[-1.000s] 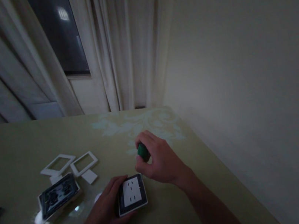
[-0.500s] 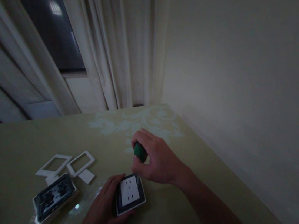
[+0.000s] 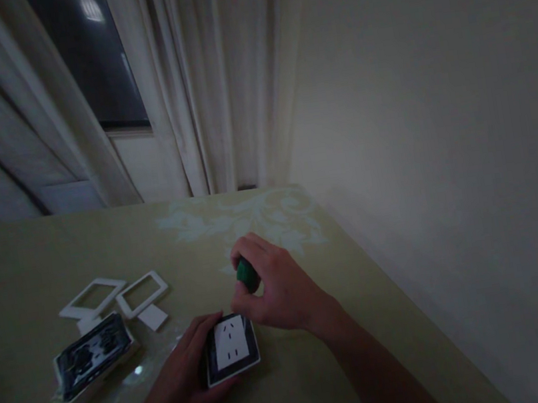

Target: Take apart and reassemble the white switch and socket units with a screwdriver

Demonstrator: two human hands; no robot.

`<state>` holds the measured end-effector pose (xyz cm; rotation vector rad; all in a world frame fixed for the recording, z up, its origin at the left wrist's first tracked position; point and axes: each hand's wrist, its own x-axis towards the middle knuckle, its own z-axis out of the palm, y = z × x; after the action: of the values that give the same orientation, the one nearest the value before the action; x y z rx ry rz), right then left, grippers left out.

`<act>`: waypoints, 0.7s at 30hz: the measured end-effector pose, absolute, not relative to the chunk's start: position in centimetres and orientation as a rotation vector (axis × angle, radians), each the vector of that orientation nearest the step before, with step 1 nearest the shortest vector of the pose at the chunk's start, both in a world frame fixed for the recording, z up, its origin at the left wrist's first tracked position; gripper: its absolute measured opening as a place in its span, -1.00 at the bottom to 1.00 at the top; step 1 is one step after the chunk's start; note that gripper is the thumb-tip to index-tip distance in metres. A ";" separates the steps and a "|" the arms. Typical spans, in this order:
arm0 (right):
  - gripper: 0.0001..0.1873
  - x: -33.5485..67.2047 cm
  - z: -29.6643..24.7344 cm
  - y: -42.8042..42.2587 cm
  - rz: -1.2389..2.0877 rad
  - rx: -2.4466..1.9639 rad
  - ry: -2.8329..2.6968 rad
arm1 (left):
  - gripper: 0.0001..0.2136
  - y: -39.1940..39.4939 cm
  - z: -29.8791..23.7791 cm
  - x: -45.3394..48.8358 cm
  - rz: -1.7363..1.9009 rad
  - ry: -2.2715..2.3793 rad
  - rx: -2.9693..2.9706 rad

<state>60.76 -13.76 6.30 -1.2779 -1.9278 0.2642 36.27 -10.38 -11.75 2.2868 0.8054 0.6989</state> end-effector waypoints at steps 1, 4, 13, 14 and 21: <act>-0.75 60.8 6.4 -13.9 0.284 -1.261 -1.942 | -0.18 -10.4 -11.7 36.2 0.702 0.804 2.293; -0.73 61.3 6.8 -14.3 0.376 -1.198 -2.011 | -0.17 -10.4 -11.7 36.2 0.708 0.803 2.300; -0.68 62.6 7.5 -14.7 0.485 -1.174 -2.070 | -0.16 -10.4 -12.3 36.2 0.706 0.808 2.295; -0.69 62.4 7.5 -14.7 0.469 -1.187 -2.079 | -0.16 -10.4 -12.2 36.2 0.713 0.810 2.292; -0.75 60.9 7.8 -15.1 0.302 -1.518 -2.077 | -0.16 -10.2 -11.8 36.1 0.725 0.780 2.295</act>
<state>60.86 -15.08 7.78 -1.5176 -2.0765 0.3016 36.08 -10.23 -11.77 2.2948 0.7801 0.7253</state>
